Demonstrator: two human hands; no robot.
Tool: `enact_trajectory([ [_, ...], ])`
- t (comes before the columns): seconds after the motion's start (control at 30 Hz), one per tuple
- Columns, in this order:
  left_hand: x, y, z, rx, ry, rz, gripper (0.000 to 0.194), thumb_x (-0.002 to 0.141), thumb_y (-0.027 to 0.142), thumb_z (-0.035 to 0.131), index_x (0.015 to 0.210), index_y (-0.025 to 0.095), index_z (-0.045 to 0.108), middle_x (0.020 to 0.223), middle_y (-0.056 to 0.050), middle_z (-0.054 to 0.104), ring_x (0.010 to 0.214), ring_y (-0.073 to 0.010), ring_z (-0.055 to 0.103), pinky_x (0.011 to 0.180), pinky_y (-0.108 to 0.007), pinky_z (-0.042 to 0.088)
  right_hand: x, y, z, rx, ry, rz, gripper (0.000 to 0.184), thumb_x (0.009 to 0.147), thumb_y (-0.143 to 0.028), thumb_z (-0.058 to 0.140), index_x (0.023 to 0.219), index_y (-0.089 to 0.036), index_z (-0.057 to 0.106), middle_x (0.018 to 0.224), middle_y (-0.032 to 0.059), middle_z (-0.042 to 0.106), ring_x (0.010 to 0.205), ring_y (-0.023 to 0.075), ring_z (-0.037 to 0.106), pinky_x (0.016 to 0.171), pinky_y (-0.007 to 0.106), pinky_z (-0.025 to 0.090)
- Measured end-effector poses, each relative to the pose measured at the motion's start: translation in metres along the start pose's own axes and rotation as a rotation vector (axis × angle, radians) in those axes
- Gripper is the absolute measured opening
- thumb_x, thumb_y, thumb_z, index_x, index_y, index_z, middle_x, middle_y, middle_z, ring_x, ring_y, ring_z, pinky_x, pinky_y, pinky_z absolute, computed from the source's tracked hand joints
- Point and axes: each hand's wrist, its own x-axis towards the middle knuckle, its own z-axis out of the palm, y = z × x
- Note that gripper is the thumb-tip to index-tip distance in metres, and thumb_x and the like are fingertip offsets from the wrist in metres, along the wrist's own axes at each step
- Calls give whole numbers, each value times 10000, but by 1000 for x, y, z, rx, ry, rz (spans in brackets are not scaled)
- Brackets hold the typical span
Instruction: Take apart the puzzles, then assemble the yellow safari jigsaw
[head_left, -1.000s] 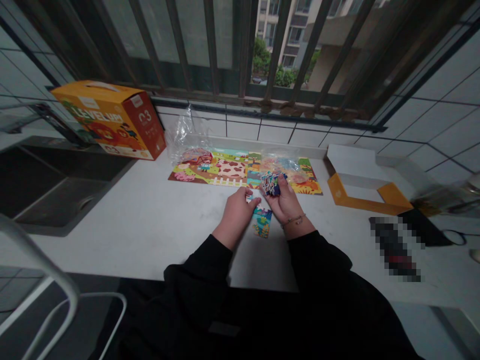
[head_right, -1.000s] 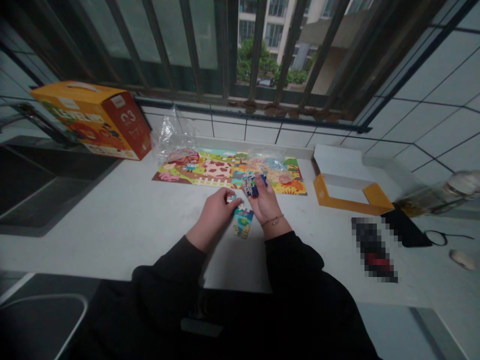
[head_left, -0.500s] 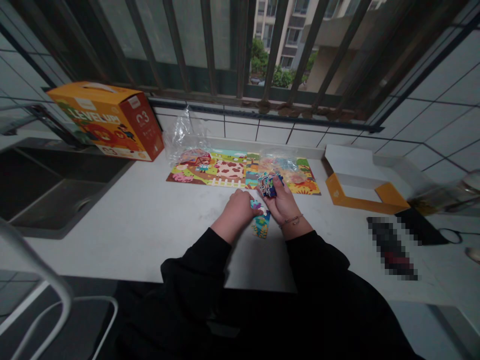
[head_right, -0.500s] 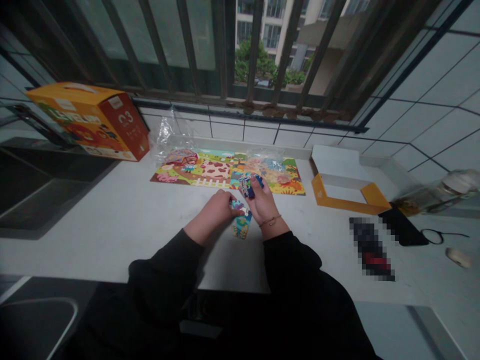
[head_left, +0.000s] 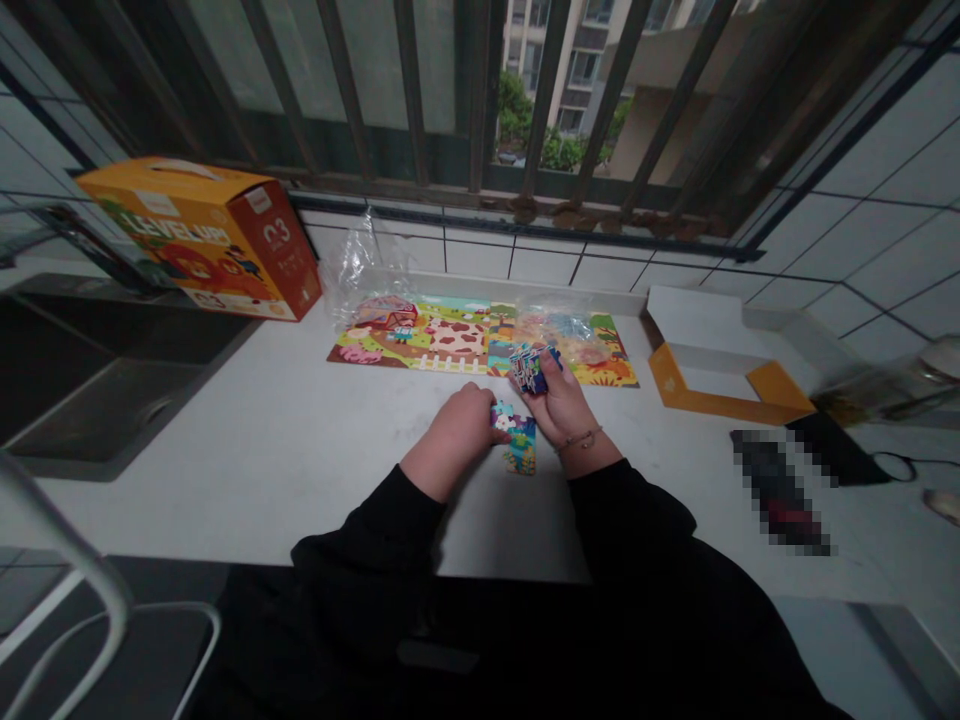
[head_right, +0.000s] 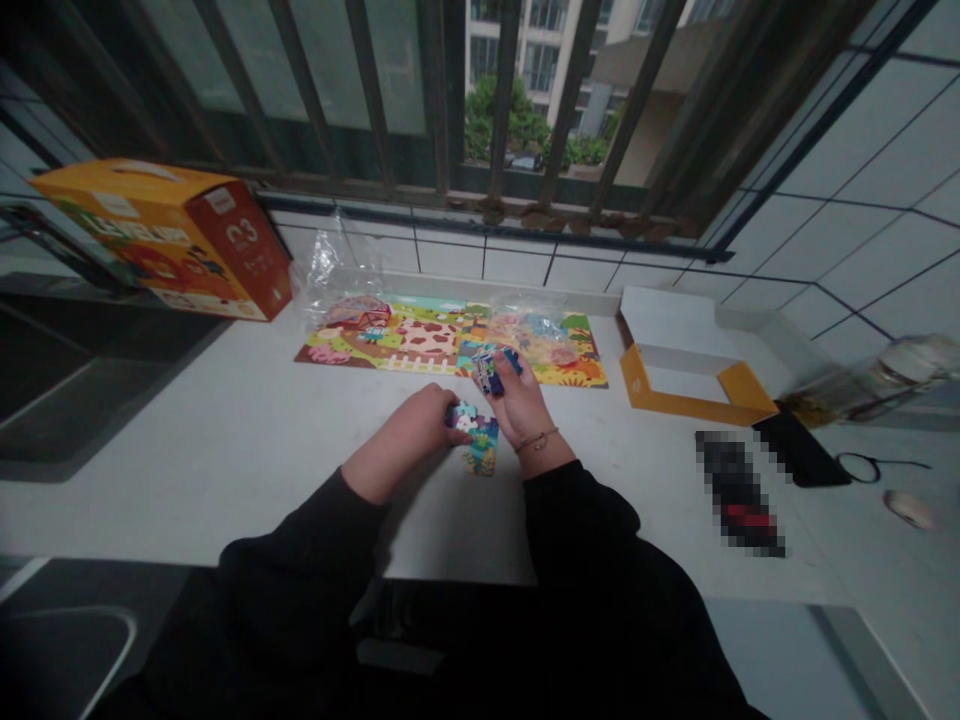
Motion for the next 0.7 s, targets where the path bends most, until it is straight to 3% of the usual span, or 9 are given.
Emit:
enact_trajectory([
  [0.23,-2,-2,-7,-104,-46,-55,566,680,342,1073,1129,184,766,1174,-148,797,1055,-359,761,853,-379,547,0,1,-1,5,-6,5,623,670,-579,1073,1101,-313,710,1074,-38,786,1073,186,762,1012,391,680],
  [0.4,-10,-15,-11,-330,5,-113,453,775,274,987,1110,208,690,1060,-80,822,978,-289,762,783,-343,527,-1,0,0,26,-14,8,604,686,-577,1067,1090,-306,710,1090,-34,790,1090,192,759,1058,429,673],
  [0.53,-14,-19,-7,-666,-13,-175,409,863,320,918,1167,208,668,967,-52,826,823,-228,756,713,-326,540,1,-3,-2,35,-19,-21,571,715,-584,1050,1068,-297,705,1087,-22,781,1107,198,755,1051,409,667],
  [0.6,-13,-12,-1,-740,-42,-124,397,861,331,921,1159,205,690,957,-49,830,826,-226,763,728,-327,556,4,-6,-6,50,-12,-47,554,730,-576,1045,1071,-296,710,1094,-16,780,1110,196,754,1034,389,670],
  [0.7,-9,8,8,-593,-40,19,377,829,349,960,1109,203,753,1010,-58,833,928,-259,774,805,-346,569,10,-11,-15,86,30,-90,541,738,-560,1049,1081,-307,717,1123,-19,786,1131,191,755,1031,381,679],
])
